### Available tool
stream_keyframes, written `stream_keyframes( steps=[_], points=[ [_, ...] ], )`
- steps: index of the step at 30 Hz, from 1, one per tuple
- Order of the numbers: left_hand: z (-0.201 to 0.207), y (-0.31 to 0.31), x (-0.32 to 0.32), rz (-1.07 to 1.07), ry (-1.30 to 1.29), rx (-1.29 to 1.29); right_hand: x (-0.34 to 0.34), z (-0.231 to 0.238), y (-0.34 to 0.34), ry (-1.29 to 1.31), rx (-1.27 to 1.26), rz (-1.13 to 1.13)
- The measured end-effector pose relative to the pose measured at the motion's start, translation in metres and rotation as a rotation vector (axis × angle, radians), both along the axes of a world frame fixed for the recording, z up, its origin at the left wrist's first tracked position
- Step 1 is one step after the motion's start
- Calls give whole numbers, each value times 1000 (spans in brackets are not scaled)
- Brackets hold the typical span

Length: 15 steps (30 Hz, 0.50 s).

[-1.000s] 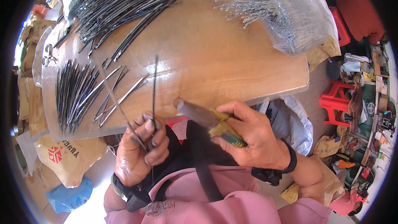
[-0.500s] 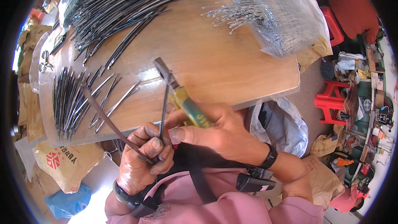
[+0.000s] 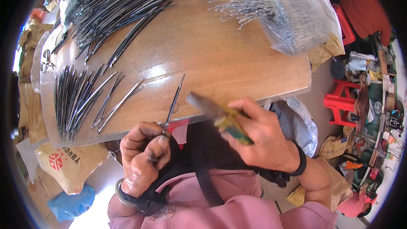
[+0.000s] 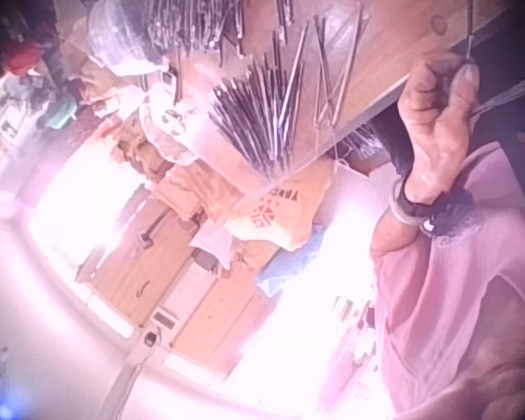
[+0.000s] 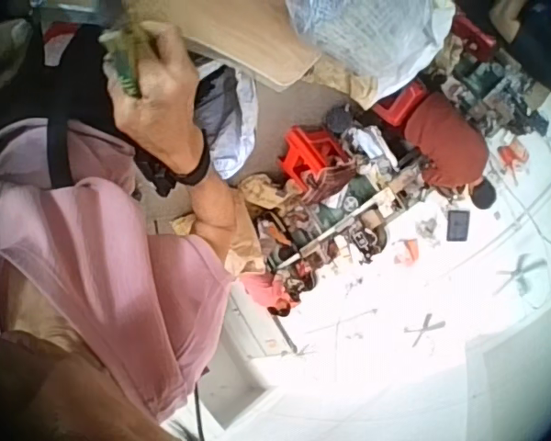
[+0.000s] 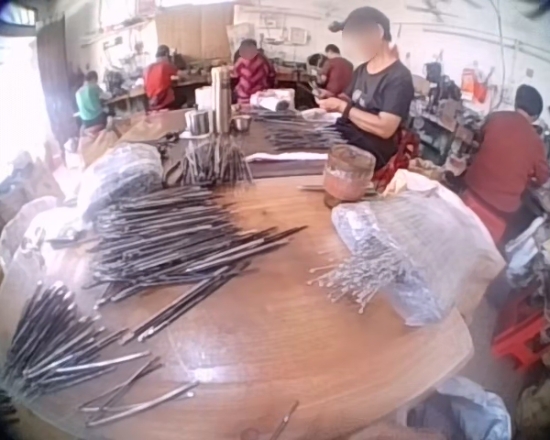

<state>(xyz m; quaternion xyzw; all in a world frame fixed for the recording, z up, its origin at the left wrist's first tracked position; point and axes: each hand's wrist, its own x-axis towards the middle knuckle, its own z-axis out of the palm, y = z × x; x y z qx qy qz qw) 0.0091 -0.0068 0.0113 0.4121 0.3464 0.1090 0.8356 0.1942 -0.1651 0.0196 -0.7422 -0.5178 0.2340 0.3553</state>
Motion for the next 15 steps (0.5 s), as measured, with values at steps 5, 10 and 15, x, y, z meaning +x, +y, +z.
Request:
stream_keyframes(
  steps=[5,10,15],
  points=[
    [2,-4,0,-5,-23,204,-11,-10,-5,42,-25,129],
    [3,0,0,21,-31,271,-13,-7,5,53,-42,217],
    [-2,1,-7,-26,12,275,-15,-2,8,22,-84,230]
  ],
)
